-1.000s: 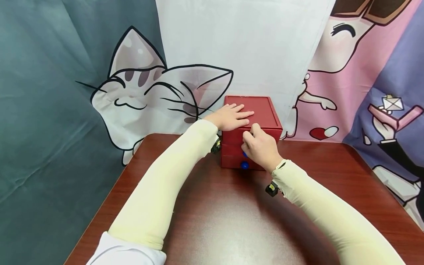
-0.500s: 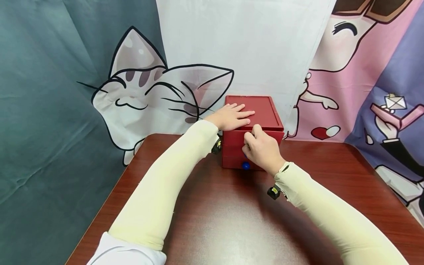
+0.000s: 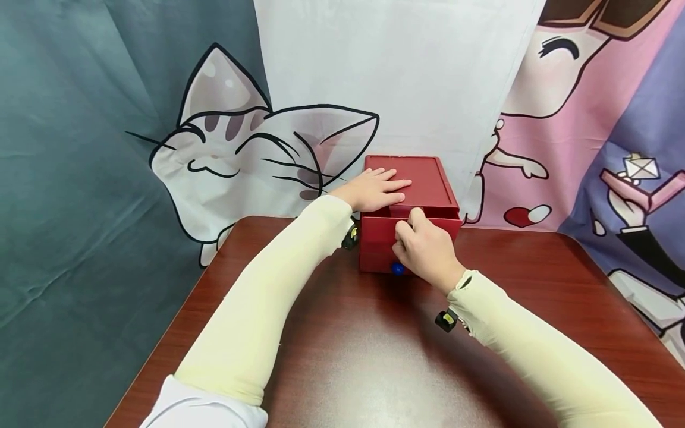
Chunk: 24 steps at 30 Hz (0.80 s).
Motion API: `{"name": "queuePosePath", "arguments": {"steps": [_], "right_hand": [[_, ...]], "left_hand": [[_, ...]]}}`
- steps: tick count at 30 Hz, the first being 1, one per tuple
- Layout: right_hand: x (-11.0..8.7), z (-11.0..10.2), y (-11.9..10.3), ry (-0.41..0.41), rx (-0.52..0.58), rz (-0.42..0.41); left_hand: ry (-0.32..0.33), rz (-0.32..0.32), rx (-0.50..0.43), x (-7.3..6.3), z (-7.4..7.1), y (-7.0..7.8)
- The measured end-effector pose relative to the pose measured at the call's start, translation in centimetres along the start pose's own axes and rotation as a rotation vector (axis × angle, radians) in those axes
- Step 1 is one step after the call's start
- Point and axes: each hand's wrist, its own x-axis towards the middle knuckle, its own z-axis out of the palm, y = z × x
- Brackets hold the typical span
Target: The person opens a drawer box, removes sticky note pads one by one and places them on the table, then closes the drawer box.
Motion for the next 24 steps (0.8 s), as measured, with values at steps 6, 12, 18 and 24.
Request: {"name": "queuePosePath", "arguments": {"steps": [6, 12, 18, 24], "right_hand": [[-0.2, -0.4, -0.3, -0.008, -0.004, -0.024], [-0.4, -0.8, -0.6, -0.02, -0.01, -0.02], [-0.7, -1.2, -1.1, 0.004, -0.022, -0.042], [-0.7, -1.4, -1.4, 0.002, -0.021, -0.04]], "left_hand": [[-0.001, -0.003, -0.01, -0.1, 0.0, 0.0], [0.003, -0.002, -0.018, -0.2, 0.0, 0.1], [0.019, 0.006, -0.027, -0.1, 0.1, 0.1], [0.026, 0.001, -0.042, -0.2, 0.1, 0.0]]}}
